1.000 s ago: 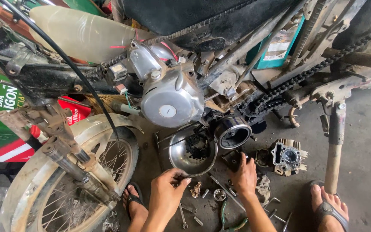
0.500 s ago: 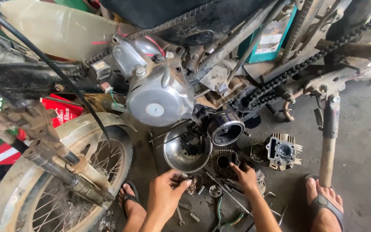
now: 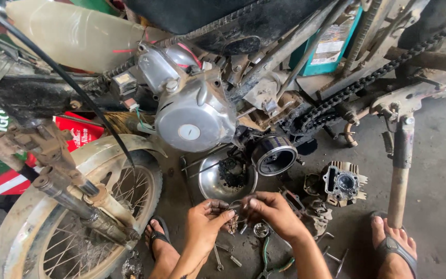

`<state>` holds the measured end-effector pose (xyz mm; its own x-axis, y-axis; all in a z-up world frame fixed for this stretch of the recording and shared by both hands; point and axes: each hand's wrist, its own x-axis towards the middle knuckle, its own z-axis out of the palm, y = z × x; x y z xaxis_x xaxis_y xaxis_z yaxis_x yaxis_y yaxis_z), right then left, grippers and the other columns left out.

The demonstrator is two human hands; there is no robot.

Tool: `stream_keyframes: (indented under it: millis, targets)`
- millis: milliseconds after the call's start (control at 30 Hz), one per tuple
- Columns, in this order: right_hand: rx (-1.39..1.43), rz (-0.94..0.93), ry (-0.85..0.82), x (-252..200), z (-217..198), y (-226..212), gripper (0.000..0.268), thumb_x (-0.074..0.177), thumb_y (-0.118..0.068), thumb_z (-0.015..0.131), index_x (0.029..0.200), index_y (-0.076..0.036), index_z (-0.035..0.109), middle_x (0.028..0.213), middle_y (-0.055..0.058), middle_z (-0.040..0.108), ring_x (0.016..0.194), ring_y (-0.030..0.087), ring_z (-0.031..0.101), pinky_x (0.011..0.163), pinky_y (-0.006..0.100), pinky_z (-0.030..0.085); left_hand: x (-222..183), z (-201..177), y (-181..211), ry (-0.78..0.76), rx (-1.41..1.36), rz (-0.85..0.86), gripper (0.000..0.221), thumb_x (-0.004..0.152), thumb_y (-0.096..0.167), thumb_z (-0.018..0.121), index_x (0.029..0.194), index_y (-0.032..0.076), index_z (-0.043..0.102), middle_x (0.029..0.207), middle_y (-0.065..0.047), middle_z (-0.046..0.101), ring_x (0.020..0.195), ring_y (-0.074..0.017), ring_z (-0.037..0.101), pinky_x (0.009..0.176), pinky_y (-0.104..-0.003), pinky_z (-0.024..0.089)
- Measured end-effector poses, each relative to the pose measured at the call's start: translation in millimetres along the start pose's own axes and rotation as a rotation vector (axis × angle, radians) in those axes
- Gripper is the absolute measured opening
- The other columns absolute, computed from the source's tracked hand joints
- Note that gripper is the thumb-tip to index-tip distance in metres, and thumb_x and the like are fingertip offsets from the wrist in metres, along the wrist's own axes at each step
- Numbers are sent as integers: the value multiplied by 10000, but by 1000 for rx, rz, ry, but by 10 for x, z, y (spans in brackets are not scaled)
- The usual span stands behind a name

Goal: The recorder is disassembling and inspecting motorcycle engine components, specifically removing the cylinder head and piston.

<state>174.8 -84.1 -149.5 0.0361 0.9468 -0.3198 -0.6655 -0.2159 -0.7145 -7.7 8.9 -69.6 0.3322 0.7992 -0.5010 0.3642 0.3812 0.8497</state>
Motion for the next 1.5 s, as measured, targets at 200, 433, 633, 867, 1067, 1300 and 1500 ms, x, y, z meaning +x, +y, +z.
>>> stream_keyframes:
  millis: [200,433,633,867,1067,1300,1500]
  targets:
    - [-206,-131,20,27,107,-2,209,894,-140,780,1022,25,762,870,26,744,778,59,646,692,262,549,-34,12,80,26,16,51,158,815,-30,779,956,-61,716,850,-120,776,697,-153,747,577,-258,589]
    - [-172,-79,163,74,-139,113,155,879,-119,768,953,18,768,781,20,747,673,89,652,599,269,540,6,17,-21,38,-28,6,172,811,-13,786,957,-56,707,829,-122,763,676,-168,740,580,-276,610]
    - [-649,113,378,-106,-829,101,227,875,-225,773,1029,-59,782,727,64,741,596,130,634,572,315,526,24,-21,32,101,18,99,167,834,39,793,962,-36,715,824,-89,747,705,-135,718,566,-258,594]
    - [-850,206,440,-164,-1542,1002,291,872,-253,770,1062,-33,755,751,97,802,632,183,753,635,358,624,24,1,32,79,60,128,146,852,60,782,943,-29,710,812,-69,736,701,-124,711,559,-255,591]
    - [-728,-207,670,-308,-1174,1435,359,832,-91,724,1182,-22,692,966,119,803,852,201,761,778,343,586,96,7,25,71,89,128,149,848,64,787,933,-31,710,807,-75,740,700,-125,715,563,-258,586]
    - [-869,-321,753,-239,-1034,1752,157,895,-105,714,1038,-46,689,914,138,738,816,271,747,738,354,584,16,66,166,74,145,108,149,845,78,782,937,-21,719,820,-65,751,711,-119,726,573,-257,595]
    - [-947,-499,869,-276,-783,1702,156,879,-116,739,1024,-63,719,1019,145,725,864,332,722,739,386,575,3,52,126,60,147,108,157,847,69,789,957,-24,726,836,-64,745,709,-101,690,578,-266,604]
